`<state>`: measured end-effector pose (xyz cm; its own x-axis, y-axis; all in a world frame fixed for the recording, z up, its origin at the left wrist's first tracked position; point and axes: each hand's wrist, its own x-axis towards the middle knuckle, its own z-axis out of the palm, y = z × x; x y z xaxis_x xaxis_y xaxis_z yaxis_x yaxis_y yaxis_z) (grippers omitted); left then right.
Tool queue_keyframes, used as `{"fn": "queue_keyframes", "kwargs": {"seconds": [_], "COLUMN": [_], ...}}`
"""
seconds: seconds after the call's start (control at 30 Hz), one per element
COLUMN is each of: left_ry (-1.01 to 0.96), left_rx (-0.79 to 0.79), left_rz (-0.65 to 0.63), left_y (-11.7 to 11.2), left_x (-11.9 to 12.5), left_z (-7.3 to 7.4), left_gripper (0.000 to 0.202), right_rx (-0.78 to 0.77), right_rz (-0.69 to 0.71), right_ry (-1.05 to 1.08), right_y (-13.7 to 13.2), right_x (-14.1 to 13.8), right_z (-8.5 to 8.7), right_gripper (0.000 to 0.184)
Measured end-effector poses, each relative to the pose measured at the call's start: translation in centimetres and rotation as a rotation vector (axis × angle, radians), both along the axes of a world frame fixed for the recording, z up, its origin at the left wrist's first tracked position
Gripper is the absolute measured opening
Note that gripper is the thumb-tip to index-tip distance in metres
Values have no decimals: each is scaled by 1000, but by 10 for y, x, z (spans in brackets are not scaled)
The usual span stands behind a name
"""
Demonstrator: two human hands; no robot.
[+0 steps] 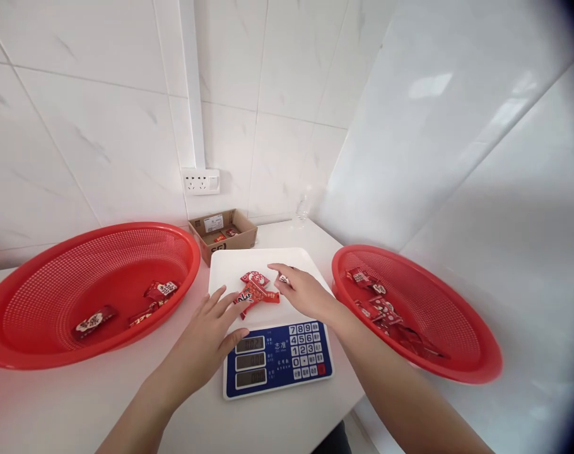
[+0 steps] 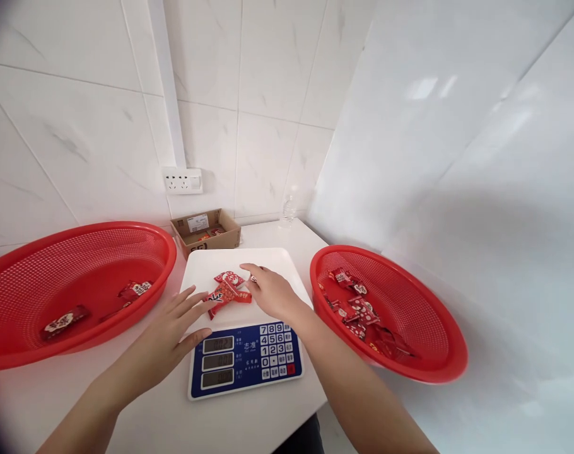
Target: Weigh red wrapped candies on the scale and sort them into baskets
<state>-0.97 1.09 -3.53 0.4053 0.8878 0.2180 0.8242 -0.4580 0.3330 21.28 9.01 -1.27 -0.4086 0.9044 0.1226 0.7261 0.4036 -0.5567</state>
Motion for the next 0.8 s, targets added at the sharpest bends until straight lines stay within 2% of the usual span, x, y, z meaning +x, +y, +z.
{"fn": "queue_keyframes", "kwargs": {"seconds": [0.2,0.37,0.47,0.6,0.67,0.8], "left_ry": [110,126,111,91,90,73], "left_rx": [-40,-80,-91,-89,-99,-114], "left_rz": [19,24,11,-2,-2,-6], "left_y": [2,-1,-2,-2,-3,-3], "left_x": [6,8,7,6,6,5], "left_z": [-3,-1,0,2,2,1], "left_gripper": [50,53,49,46,46,48], "right_rx": [-71,-42,38,149,166,121], "right_rz": [43,-64,-39,95,144,131], "right_ry": [66,71,63,-12,-44,-48], "right_y": [-6,-5,-7,-14,-17,-20], "right_x": [23,25,20,7,3,5], "right_z": [-11,-21,-25,-27,-28,-25], "right_gripper": [52,54,50,40,36,28]}}
